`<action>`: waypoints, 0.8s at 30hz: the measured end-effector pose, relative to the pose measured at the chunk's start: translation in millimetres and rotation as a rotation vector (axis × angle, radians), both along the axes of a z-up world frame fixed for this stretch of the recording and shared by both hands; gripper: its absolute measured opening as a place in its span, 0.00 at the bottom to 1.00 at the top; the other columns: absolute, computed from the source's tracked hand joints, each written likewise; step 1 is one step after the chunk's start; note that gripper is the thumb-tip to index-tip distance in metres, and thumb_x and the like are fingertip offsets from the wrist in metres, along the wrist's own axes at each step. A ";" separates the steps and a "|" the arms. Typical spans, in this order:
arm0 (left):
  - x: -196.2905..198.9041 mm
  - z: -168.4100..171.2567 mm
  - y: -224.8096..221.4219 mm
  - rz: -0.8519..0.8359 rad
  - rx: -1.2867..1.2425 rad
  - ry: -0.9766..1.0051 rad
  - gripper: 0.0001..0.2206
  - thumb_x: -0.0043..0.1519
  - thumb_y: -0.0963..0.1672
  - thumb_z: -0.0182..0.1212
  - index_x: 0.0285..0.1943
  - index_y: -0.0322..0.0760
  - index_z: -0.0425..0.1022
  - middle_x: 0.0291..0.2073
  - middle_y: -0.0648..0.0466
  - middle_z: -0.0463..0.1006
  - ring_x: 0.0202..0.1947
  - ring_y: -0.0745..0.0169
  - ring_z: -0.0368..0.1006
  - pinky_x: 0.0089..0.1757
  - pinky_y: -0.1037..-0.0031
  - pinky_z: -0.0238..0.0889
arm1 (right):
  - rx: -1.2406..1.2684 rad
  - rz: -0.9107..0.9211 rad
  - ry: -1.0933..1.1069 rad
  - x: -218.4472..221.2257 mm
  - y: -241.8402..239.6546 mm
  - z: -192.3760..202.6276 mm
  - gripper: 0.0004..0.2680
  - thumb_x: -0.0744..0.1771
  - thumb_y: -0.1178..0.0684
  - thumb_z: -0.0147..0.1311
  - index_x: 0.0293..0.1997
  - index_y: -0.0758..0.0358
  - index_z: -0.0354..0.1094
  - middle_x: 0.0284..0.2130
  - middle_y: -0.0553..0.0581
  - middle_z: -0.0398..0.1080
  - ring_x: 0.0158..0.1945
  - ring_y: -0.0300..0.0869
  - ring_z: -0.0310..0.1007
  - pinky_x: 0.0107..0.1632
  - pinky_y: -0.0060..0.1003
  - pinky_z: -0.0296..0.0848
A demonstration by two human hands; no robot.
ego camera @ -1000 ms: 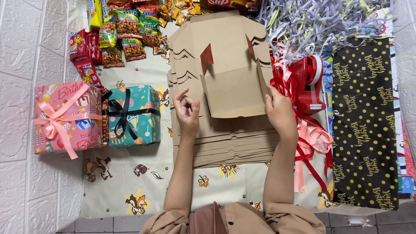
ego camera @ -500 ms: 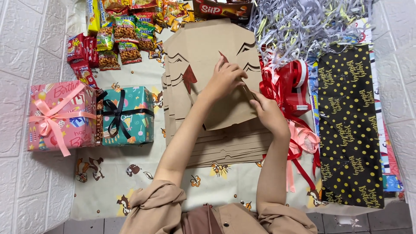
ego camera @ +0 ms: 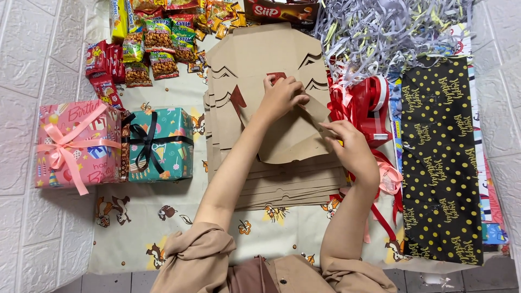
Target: Assembling a cardboard gift box and filling it with shredded paper and snack packets.
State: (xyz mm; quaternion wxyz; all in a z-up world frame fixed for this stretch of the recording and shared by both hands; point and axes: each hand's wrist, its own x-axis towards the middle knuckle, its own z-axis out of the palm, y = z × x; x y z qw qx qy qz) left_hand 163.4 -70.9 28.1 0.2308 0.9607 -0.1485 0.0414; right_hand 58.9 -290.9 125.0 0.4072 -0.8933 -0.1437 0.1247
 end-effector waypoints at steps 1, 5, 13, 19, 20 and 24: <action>-0.1 1.5 -3.3 -0.022 -0.050 0.003 0.09 0.58 0.54 0.57 0.41 0.55 0.69 0.37 0.62 0.70 0.42 0.63 0.69 0.55 0.47 0.41 | 0.027 -0.019 -0.021 1.5 2.8 -1.6 0.12 0.65 0.62 0.51 0.53 0.58 0.68 0.44 0.64 0.69 0.46 0.56 0.72 0.48 0.47 0.72; -8.6 18.5 -10.3 -0.051 -0.208 0.041 0.18 0.56 0.53 0.62 0.51 0.53 0.65 0.48 0.62 0.61 0.53 0.67 0.65 0.60 0.50 0.43 | 0.174 -0.146 -0.091 8.4 18.0 -13.2 0.11 0.64 0.66 0.51 0.49 0.63 0.70 0.34 0.61 0.66 0.34 0.47 0.75 0.40 0.40 0.75; -7.8 12.0 -10.9 -0.059 -0.144 0.072 0.14 0.61 0.55 0.52 0.52 0.59 0.63 0.37 0.59 0.71 0.46 0.62 0.71 0.59 0.53 0.41 | 0.122 -0.122 -0.101 6.9 25.5 -5.3 0.09 0.62 0.58 0.60 0.45 0.62 0.71 0.33 0.60 0.69 0.39 0.48 0.74 0.44 0.39 0.73; -12.1 15.2 -4.7 -0.064 -0.182 0.121 0.15 0.63 0.56 0.48 0.58 0.63 0.61 0.37 0.58 0.71 0.47 0.63 0.70 0.60 0.54 0.39 | 0.140 -0.259 -0.196 9.5 21.2 -12.3 0.07 0.63 0.62 0.59 0.43 0.61 0.70 0.31 0.57 0.68 0.36 0.46 0.73 0.41 0.38 0.72; -13.1 14.8 -3.0 -0.062 -0.216 0.134 0.15 0.64 0.56 0.47 0.59 0.64 0.61 0.37 0.58 0.71 0.47 0.63 0.69 0.61 0.54 0.38 | 0.145 -0.296 -0.190 9.8 21.1 -13.9 0.07 0.63 0.61 0.59 0.41 0.60 0.70 0.29 0.57 0.68 0.34 0.45 0.73 0.39 0.36 0.72; -14.4 15.4 -0.1 -0.068 -0.254 0.173 0.15 0.64 0.55 0.47 0.59 0.64 0.62 0.38 0.58 0.72 0.48 0.63 0.69 0.61 0.53 0.36 | 0.166 -0.319 -0.155 12.5 30.4 -21.0 0.05 0.62 0.59 0.61 0.37 0.58 0.70 0.27 0.54 0.69 0.31 0.41 0.71 0.37 0.34 0.71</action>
